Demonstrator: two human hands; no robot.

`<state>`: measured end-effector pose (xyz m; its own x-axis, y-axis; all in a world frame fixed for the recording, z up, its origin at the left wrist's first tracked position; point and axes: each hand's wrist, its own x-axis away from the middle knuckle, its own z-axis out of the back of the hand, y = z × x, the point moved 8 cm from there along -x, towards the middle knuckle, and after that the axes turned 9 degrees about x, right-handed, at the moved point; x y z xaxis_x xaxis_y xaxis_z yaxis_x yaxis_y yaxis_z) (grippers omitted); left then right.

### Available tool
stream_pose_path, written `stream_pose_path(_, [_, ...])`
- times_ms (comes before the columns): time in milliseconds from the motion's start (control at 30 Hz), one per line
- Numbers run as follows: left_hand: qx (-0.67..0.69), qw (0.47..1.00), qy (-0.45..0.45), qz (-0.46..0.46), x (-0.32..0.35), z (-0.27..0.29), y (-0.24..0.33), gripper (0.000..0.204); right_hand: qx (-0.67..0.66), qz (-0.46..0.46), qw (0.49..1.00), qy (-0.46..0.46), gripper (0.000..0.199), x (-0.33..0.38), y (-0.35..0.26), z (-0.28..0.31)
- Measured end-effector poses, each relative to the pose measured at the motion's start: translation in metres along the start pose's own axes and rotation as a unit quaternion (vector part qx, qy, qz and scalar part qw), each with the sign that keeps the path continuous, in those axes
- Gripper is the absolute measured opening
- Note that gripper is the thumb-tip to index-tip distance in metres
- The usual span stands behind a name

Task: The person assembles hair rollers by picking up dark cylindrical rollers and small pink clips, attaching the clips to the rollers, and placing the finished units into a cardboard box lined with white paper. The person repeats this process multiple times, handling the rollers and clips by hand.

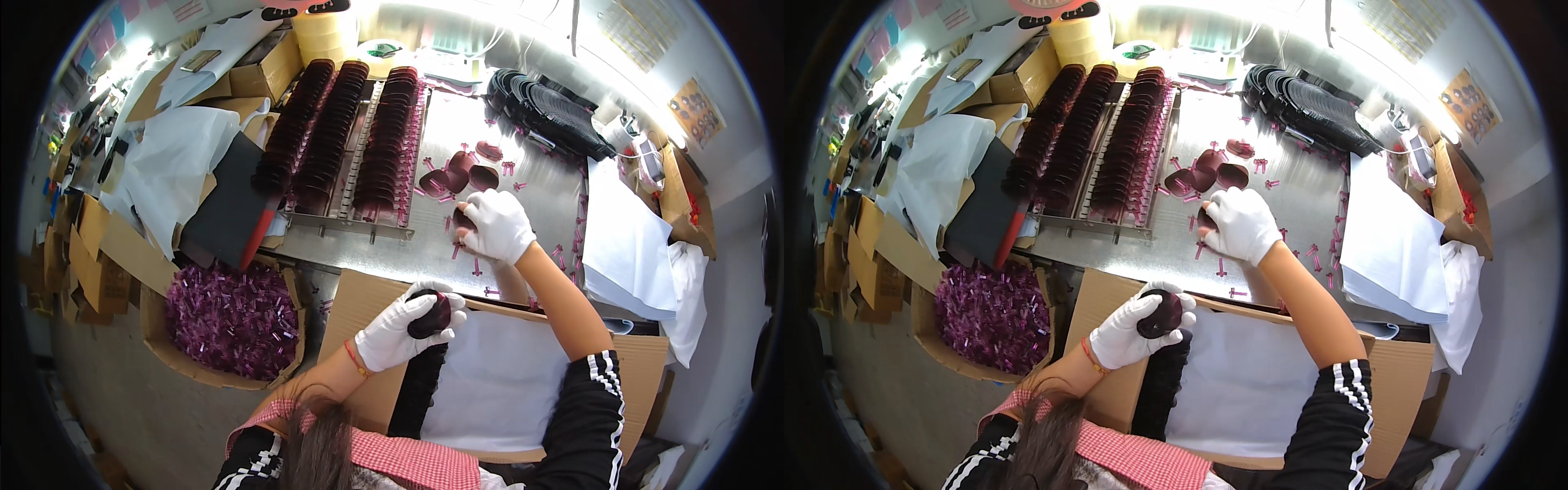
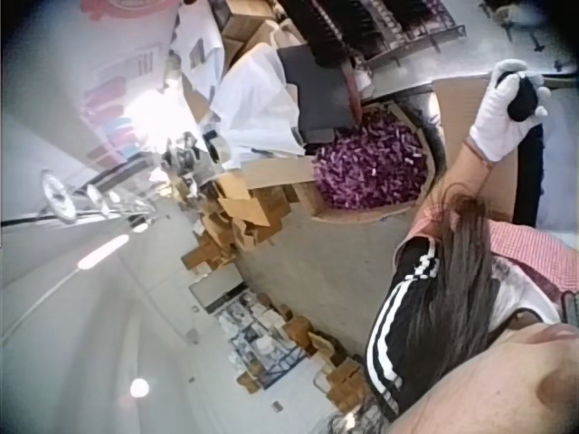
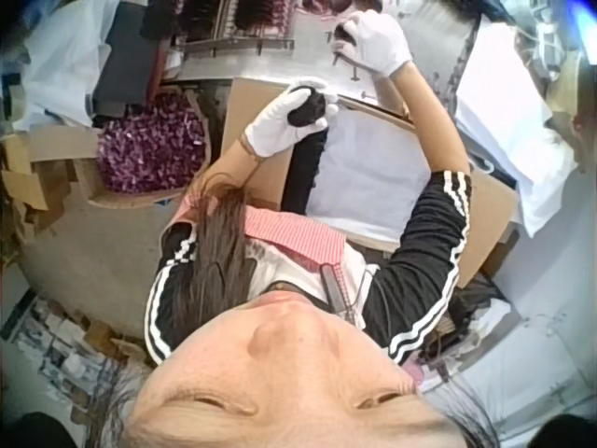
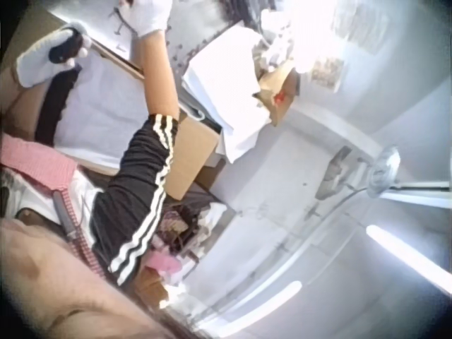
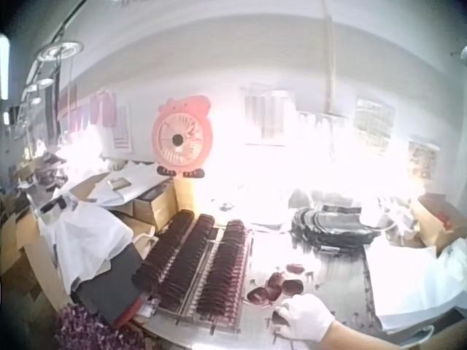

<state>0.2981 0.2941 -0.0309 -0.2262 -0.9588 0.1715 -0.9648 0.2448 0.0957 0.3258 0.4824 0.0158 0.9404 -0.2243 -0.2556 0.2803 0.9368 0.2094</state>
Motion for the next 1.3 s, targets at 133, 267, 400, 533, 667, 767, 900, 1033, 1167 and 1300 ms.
stream_pose_path(133, [0.027,1.000,-0.006,-0.001,-0.005,-0.001,-0.002,0.032,-0.039,-0.126,0.990,0.044,0.044,-0.012,0.026,-0.013])
stream_pose_path(267, [0.013,1.000,0.003,0.003,-0.005,0.000,-0.003,0.035,-0.002,-0.136,0.991,-0.016,0.044,-0.044,0.044,-0.039])
stream_pose_path(400, [0.004,1.000,-0.009,0.003,-0.002,0.000,-0.002,0.039,0.044,-0.075,0.992,-0.095,0.039,-0.063,0.041,-0.045])
stream_pose_path(533, [0.006,1.000,-0.016,0.005,-0.005,0.001,-0.002,0.041,0.077,-0.069,0.994,-0.046,0.026,-0.059,0.044,-0.027])
stream_pose_path(667, [-0.008,1.000,-0.008,0.003,-0.004,0.003,-0.002,0.042,-0.281,-0.117,0.953,-0.005,0.017,-0.036,0.051,-0.018])
stream_pose_path(767, [-0.010,1.000,-0.008,0.007,-0.004,0.000,-0.001,0.043,-0.332,-0.057,0.922,-0.191,0.018,-0.013,0.028,-0.035])
stream_pose_path(900, [-0.016,1.000,0.012,0.001,-0.004,-0.001,-0.001,0.045,-0.189,-0.079,0.975,-0.085,0.028,-0.029,0.032,-0.028])
stream_pose_path(1033, [-0.066,0.997,0.026,-0.016,-0.001,-0.009,0.000,0.047,-0.091,-0.035,0.995,0.006,0.037,-0.064,0.018,-0.024])
stream_pose_path(1167, [-0.027,0.999,-0.011,-0.028,0.001,-0.004,0.003,0.048,0.012,0.010,0.998,-0.063,0.035,-0.082,0.010,-0.042])
stream_pose_path(1300, [-0.032,0.997,0.031,-0.062,-0.001,-0.004,0.003,0.047,-0.034,-0.046,0.998,0.009,0.019,-0.068,0.024,-0.024])
